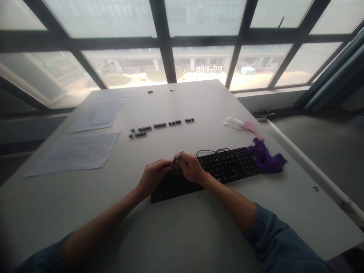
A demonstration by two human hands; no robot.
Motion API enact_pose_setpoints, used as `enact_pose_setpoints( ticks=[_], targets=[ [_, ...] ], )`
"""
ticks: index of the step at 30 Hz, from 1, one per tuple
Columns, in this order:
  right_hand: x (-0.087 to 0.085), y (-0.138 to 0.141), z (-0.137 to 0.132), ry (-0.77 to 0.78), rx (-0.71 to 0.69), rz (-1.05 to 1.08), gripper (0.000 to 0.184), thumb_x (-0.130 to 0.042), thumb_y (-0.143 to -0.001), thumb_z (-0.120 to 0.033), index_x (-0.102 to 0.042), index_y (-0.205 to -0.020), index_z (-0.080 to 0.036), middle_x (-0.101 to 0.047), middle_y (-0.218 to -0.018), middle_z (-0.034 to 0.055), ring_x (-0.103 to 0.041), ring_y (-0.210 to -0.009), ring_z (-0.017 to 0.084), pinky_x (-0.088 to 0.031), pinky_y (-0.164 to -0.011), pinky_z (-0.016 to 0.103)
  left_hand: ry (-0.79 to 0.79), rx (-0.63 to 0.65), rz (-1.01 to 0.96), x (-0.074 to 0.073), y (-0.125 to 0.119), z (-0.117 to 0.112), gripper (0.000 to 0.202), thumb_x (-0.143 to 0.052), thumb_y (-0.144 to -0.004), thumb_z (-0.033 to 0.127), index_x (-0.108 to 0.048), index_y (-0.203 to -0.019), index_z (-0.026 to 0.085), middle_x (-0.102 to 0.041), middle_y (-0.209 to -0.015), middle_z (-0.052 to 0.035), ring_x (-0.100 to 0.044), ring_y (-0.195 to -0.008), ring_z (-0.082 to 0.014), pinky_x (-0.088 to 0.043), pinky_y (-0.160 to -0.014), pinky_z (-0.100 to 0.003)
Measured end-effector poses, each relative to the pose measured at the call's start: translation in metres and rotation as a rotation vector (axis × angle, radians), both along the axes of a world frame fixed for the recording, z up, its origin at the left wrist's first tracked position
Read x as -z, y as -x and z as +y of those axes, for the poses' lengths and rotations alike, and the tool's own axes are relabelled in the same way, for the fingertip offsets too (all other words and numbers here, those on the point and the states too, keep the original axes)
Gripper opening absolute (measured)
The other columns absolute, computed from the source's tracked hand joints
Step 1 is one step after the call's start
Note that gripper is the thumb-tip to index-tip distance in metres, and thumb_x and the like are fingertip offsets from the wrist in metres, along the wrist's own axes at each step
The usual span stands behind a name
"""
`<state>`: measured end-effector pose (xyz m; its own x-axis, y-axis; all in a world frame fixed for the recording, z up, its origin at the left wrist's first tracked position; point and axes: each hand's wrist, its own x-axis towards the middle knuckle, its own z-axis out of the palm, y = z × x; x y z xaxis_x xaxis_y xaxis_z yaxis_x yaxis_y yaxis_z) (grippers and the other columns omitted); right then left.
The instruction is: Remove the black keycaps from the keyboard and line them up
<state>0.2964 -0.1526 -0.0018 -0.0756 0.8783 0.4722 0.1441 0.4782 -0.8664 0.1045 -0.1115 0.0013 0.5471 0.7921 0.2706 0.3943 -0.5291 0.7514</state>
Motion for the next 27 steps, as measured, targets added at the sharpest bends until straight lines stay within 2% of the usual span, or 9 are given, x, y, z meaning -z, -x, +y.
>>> enact_pose_setpoints(
  ticks=[3, 6, 9, 12, 15, 19, 22, 25, 27],
  targets=[
    [-0.001, 0.0, -0.001, -0.013, -0.008, 0.007, 0.024, -0.047, -0.1, -0.028, -0.067, -0.091, -0.017, -0.07, -0.077, 0.0033, -0.064, -0.063, 0.012, -0.053, -0.064, 0.024, 0.245, 0.053, -0.082, -0.003, 0.005, 0.013, 0.022, -0.077, -0.076, 0.033, -0.075, -0.094, 0.021, -0.076, -0.089, -0.0021, -0.07, -0.084, -0.0203, -0.055, -0.081, -0.031],
    [-0.001, 0.001, -0.002, -0.018, -0.022, 0.016, 0.026, -0.047, -0.1, -0.029, -0.068, -0.092, -0.017, -0.07, -0.078, 0.0038, -0.064, -0.063, 0.012, -0.053, -0.063, 0.024, 0.456, 0.127, -0.162, -0.008, 0.01, 0.022, 0.027, -0.082, -0.07, 0.035, -0.074, -0.088, 0.017, -0.076, -0.086, -0.0043, -0.071, -0.082, -0.0216, -0.056, -0.077, -0.031],
    [-0.002, 0.001, -0.003, -0.002, -0.023, 0.001, 0.027, -0.047, -0.1, -0.032, -0.068, -0.092, -0.017, -0.07, -0.079, 0.0043, -0.064, -0.065, 0.013, -0.054, -0.065, 0.026, 0.564, 0.165, -0.177, -0.013, 0.015, 0.029, 0.03, -0.082, -0.071, 0.038, -0.074, -0.089, 0.016, -0.077, -0.089, -0.0075, -0.072, -0.084, -0.0233, -0.057, -0.079, -0.034],
    [-0.001, 0.002, -0.003, 0.013, -0.018, -0.012, 0.028, -0.046, -0.1, -0.031, -0.067, -0.09, -0.017, -0.068, -0.078, 0.0042, -0.063, -0.065, 0.013, -0.053, -0.065, 0.027, 0.578, 0.122, -0.236, -0.01, 0.023, 0.043, 0.036, -0.078, -0.076, 0.04, -0.07, -0.1, 0.015, -0.076, -0.098, -0.0117, -0.072, -0.094, -0.0258, -0.057, -0.087, -0.04],
    [0.001, 0.002, -0.003, 0.022, -0.021, 0.002, 0.026, -0.046, -0.1, -0.031, -0.066, -0.09, -0.017, -0.068, -0.078, 0.0043, -0.063, -0.064, 0.013, -0.053, -0.064, 0.027, 0.353, -0.081, -0.267, -0.001, 0.033, 0.074, 0.038, -0.074, -0.078, 0.037, -0.067, -0.108, 0.015, -0.075, -0.104, -0.0127, -0.07, -0.097, -0.025, -0.055, -0.089, -0.042],
    [0.003, 0.004, -0.002, 0.033, -0.018, 0.01, 0.024, -0.047, -0.1, -0.03, -0.065, -0.091, -0.017, -0.07, -0.081, 0.0051, -0.063, -0.064, 0.014, -0.053, -0.063, 0.027, -0.111, -0.381, -0.01, 0.007, 0.045, 0.123, 0.021, -0.069, -0.081, 0.028, -0.072, -0.098, 0.017, -0.073, -0.104, -0.0099, -0.066, -0.09, -0.0232, -0.052, -0.086, -0.041],
    [0.003, 0.004, -0.003, 0.04, -0.011, 0.008, 0.023, -0.047, -0.1, -0.028, -0.065, -0.092, -0.018, -0.07, -0.083, 0.0057, -0.064, -0.064, 0.014, -0.053, -0.064, 0.028, -0.332, -0.442, 0.198, 0.008, 0.046, 0.15, 0.019, -0.065, -0.084, 0.022, -0.073, -0.101, 0.021, -0.071, -0.106, -0.0086, -0.061, -0.098, -0.0249, -0.044, -0.094, -0.042],
    [0.003, 0.005, -0.003, 0.055, -0.002, 0.009, 0.023, -0.047, -0.1, -0.028, -0.065, -0.093, -0.018, -0.071, -0.084, 0.0057, -0.064, -0.064, 0.014, -0.053, -0.063, 0.028, -0.412, -0.472, 0.299, 0.008, 0.044, 0.167, 0.028, -0.064, -0.084, 0.019, -0.07, -0.112, 0.022, -0.071, -0.107, -0.0088, -0.057, -0.104, -0.0274, -0.039, -0.093, -0.042],
    [0.003, 0.005, -0.003, 0.062, 0.005, 0.005, 0.023, -0.047, -0.1, -0.028, -0.066, -0.093, -0.018, -0.071, -0.083, 0.0056, -0.064, -0.064, 0.014, -0.053, -0.063, 0.028, -0.431, -0.491, 0.34, 0.01, 0.044, 0.173, 0.026, -0.065, -0.084, 0.02, -0.07, -0.109, 0.022, -0.072, -0.105, -0.0085, -0.056, -0.104, -0.0288, -0.038, -0.09, -0.042]
  ],
)
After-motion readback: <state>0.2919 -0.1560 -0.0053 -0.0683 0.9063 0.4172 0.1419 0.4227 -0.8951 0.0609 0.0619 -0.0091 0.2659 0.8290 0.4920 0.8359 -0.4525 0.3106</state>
